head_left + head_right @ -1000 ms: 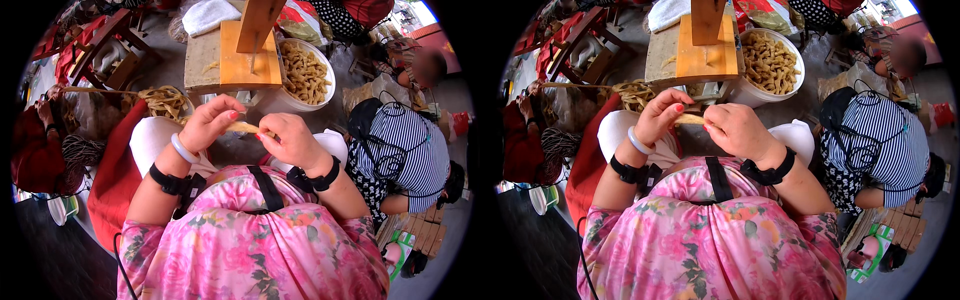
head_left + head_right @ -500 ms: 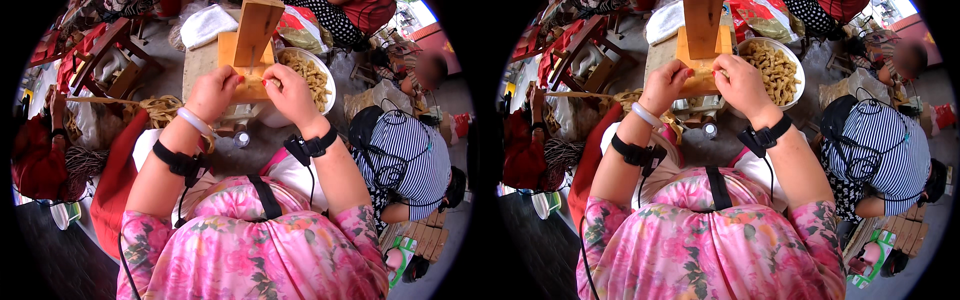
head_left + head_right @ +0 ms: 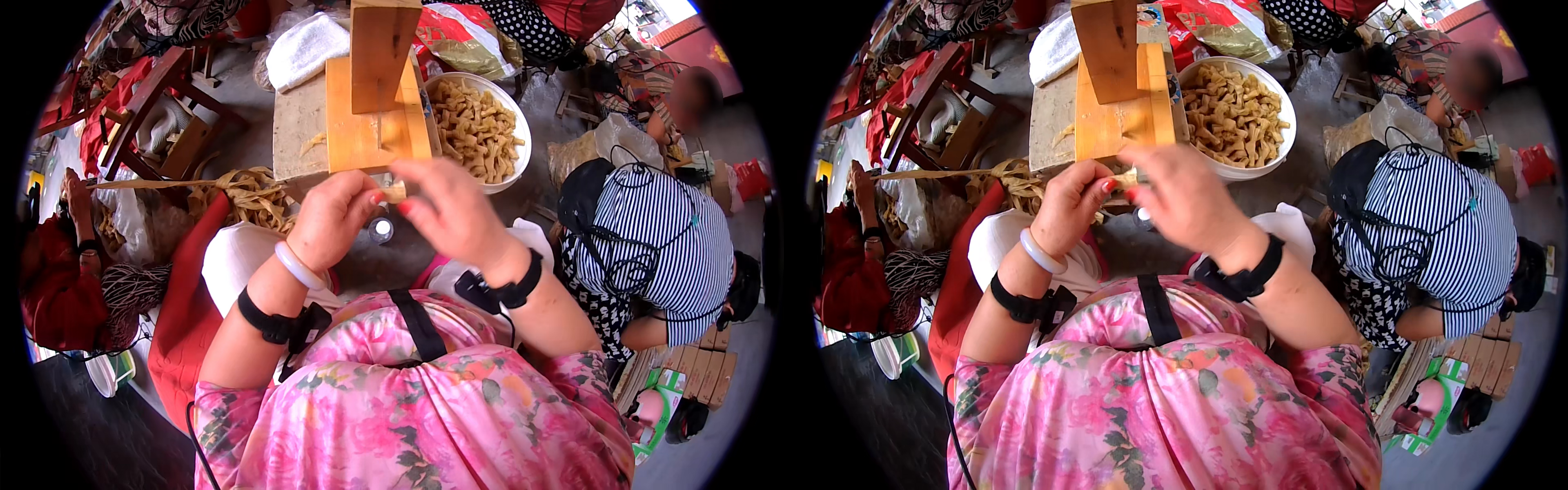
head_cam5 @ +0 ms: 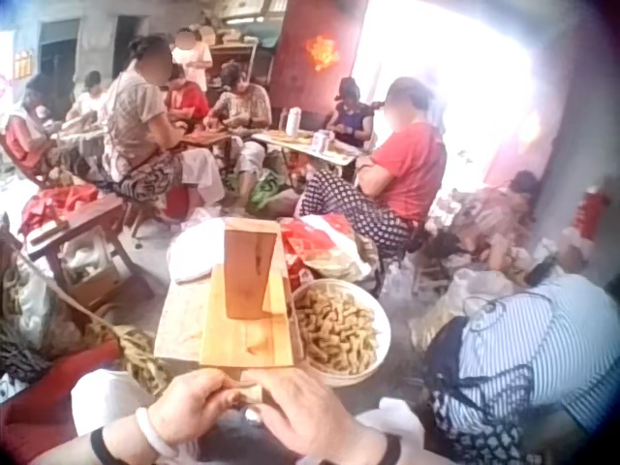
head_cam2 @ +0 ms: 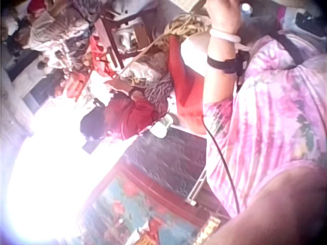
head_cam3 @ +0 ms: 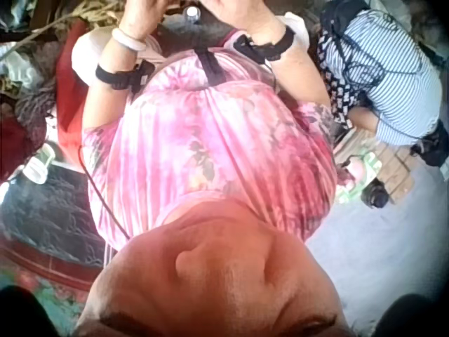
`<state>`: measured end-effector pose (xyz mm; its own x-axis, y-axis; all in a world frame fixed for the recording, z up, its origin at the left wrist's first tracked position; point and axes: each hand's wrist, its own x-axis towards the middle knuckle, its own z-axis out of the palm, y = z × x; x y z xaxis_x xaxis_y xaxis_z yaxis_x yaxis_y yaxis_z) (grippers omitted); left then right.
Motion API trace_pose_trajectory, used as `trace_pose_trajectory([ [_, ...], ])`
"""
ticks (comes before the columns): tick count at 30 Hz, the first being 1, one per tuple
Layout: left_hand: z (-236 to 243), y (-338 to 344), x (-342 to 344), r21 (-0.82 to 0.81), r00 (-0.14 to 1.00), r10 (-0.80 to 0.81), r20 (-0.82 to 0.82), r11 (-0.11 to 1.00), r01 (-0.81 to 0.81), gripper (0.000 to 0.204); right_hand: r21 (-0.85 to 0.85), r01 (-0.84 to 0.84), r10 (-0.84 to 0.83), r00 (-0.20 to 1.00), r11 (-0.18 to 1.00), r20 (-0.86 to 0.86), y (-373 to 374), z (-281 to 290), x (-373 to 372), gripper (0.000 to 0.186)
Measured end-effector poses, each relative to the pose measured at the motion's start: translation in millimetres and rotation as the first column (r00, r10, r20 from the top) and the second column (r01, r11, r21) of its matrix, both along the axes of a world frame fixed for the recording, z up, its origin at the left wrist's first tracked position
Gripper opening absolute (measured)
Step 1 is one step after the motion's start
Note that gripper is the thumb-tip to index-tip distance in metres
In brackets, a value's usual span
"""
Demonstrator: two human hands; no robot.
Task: The person folds strips of dried material by hand, occasionally utilizing a wooden jig to hold the material, and places the finished products into a bucket.
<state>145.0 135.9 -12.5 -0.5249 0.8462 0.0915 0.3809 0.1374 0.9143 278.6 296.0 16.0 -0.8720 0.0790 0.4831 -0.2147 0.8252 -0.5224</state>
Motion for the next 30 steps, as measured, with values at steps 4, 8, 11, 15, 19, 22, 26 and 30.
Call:
trace_pose_trajectory([
  [4,-14,-17,6,0.141,0.589,-0.208,0.781,0.977,0.158,0.015,0.075,-0.082,0.085,0.996,0.994,-0.038,-24,-7,8,0.026],
  [8,-28,-36,4,0.177,0.487,-0.349,0.801,0.915,0.364,0.015,0.137,-0.080,0.089,0.994,0.987,-0.059,-8,-9,16,0.023],
  [11,-38,-48,-8,0.292,0.292,-0.348,0.891,0.931,0.219,0.016,0.188,0.015,0.002,0.996,0.982,-0.092,2,-11,17,0.021],
  [15,-29,-40,-3,0.428,0.326,-0.388,0.862,0.902,-0.059,0.019,0.022,-0.232,0.231,0.972,0.972,0.042,-33,-23,24,0.024],
  [19,-28,-40,19,0.302,0.936,-0.184,0.301,0.949,0.089,0.034,-0.403,-0.291,0.373,0.917,0.868,0.141,-52,-15,24,0.018],
  [22,-17,-28,25,0.145,0.882,-0.188,-0.432,0.951,0.273,0.037,-0.252,-0.137,0.159,0.985,0.958,0.070,-45,-26,22,0.012],
  [26,-33,-34,20,0.048,0.873,-0.473,0.122,0.881,0.471,0.016,0.064,-0.188,0.182,0.980,0.980,0.082,-47,-26,24,0.013],
  [30,-41,-29,11,0.166,0.406,-0.363,0.839,0.880,0.445,0.022,-0.242,-0.124,0.135,0.990,0.962,0.031,-40,-43,17,0.008],
])
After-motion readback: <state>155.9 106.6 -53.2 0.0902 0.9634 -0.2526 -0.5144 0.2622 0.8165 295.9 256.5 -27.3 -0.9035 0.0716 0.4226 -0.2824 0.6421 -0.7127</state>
